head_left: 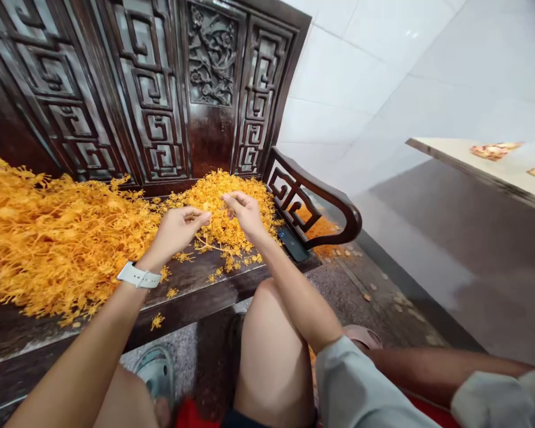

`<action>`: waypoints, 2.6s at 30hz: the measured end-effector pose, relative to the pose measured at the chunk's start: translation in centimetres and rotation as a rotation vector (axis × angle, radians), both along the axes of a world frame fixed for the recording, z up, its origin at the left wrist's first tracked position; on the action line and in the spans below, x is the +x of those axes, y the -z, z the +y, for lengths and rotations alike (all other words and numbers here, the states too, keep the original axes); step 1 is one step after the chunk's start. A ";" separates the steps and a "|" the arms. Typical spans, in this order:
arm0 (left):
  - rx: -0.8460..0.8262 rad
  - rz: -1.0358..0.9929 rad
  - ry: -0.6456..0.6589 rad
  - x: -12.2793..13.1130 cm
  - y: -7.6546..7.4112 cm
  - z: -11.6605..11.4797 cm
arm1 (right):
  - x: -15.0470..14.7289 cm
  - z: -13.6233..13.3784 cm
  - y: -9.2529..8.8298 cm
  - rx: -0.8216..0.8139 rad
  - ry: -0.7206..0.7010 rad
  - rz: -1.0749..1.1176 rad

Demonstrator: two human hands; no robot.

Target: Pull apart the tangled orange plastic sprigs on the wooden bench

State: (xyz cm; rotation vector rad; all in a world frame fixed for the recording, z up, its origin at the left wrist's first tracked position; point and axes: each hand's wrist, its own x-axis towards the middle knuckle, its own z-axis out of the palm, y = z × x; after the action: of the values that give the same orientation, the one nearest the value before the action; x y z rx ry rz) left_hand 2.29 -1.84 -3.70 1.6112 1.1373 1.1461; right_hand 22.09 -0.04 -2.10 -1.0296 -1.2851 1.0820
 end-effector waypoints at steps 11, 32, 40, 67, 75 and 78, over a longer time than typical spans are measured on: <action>0.064 0.111 -0.087 0.2 0.3 0.3 | -0.8 0.7 1.1 -0.025 -0.150 -0.095; 0.102 0.197 0.024 -1.8 -0.8 0.6 | -1.6 0.3 0.6 -0.032 -0.288 -0.144; 0.050 0.079 -0.114 -1.8 -0.3 1.4 | -0.9 0.8 1.1 -0.023 -0.256 -0.121; -0.052 -0.115 0.105 1.6 0.3 -0.7 | -1.7 -0.6 -0.2 -0.042 -0.133 0.078; -0.159 -0.219 0.429 0.3 -0.6 -0.9 | -0.9 -0.9 -0.6 -0.198 -0.439 0.288; -0.208 -0.302 0.612 0.1 -0.8 -1.4 | -1.3 -1.6 -1.0 -0.226 -0.531 0.364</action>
State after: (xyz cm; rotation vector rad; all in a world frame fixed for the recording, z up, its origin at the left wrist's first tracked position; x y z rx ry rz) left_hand 2.37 -3.25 -2.94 1.4193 0.4911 0.7958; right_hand 20.78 -1.64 -1.12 -0.6140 -1.1773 1.7633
